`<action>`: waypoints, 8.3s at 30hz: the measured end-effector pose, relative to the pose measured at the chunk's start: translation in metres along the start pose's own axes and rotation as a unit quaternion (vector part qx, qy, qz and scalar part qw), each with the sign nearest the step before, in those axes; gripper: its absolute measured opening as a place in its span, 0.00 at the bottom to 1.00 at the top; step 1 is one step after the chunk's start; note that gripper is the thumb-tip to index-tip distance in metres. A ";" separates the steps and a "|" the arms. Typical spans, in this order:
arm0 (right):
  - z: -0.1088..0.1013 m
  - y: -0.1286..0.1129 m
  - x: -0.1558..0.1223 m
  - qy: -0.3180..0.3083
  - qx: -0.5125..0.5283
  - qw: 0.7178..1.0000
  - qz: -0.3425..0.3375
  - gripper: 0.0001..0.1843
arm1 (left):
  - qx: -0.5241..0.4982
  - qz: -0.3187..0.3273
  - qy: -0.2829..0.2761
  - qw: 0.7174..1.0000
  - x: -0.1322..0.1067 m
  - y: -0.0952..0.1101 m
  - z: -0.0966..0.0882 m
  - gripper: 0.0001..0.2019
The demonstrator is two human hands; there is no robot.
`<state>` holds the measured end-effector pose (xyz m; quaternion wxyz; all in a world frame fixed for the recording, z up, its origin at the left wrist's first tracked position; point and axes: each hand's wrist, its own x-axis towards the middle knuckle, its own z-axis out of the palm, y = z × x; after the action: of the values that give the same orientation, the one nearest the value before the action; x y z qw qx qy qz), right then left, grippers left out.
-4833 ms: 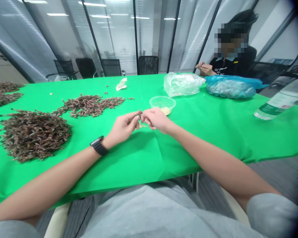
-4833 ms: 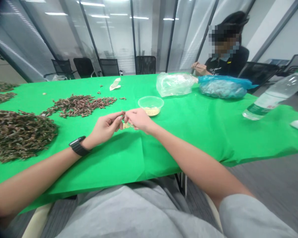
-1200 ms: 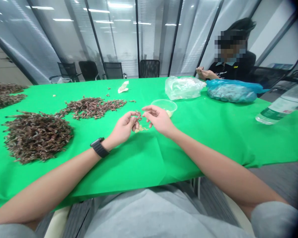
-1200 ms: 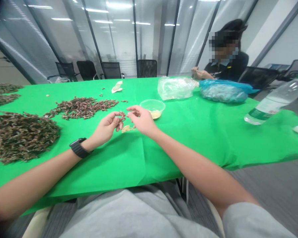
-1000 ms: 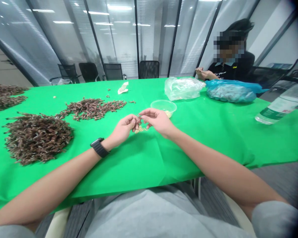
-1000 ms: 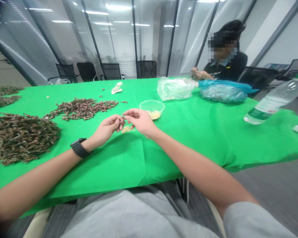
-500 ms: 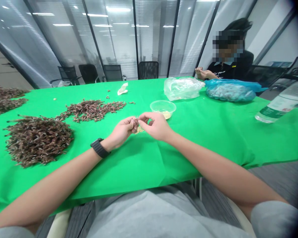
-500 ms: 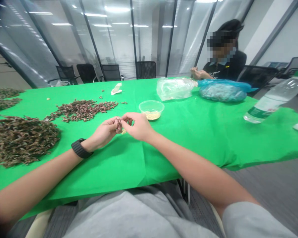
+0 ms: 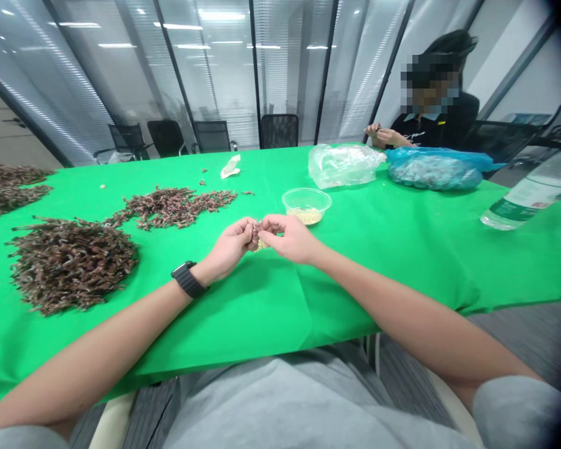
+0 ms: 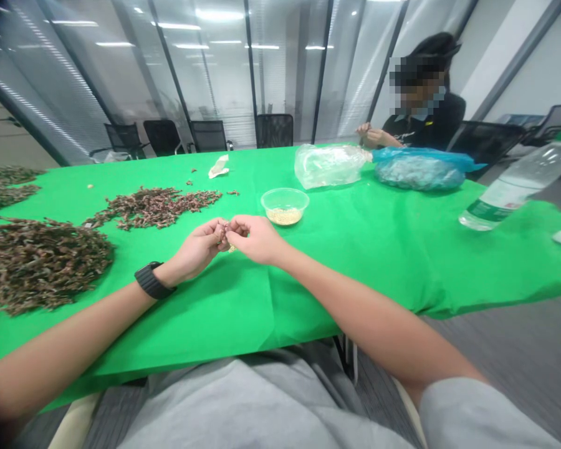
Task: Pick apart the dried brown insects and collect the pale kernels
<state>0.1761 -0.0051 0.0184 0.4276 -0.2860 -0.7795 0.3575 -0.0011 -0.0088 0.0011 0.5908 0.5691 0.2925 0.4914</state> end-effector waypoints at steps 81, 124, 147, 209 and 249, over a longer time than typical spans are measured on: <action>0.007 -0.008 -0.008 0.004 -0.528 0.847 -0.064 0.18 | 0.239 0.046 0.053 0.968 -0.008 -0.003 0.011 0.23; 0.007 -0.007 -0.011 0.053 -0.096 0.991 -0.071 0.18 | 0.189 0.131 0.042 0.972 -0.006 0.001 0.013 0.24; 0.000 -0.002 -0.004 -0.034 0.001 0.999 0.005 0.14 | 0.203 0.098 -0.050 0.973 0.001 0.004 -0.006 0.25; -0.016 0.009 0.002 0.066 0.087 0.972 0.209 0.13 | 0.378 0.163 -0.002 0.911 -0.041 0.090 0.005 0.11; -0.010 0.011 -0.001 0.010 0.018 0.972 0.236 0.15 | 0.716 -0.030 0.329 0.615 -0.155 0.165 -0.151 0.09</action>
<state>0.1870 0.0041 0.0127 0.3441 -0.4575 -0.6792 0.4594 -0.2326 -0.1142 0.0992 -0.1255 0.6027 0.7429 0.2627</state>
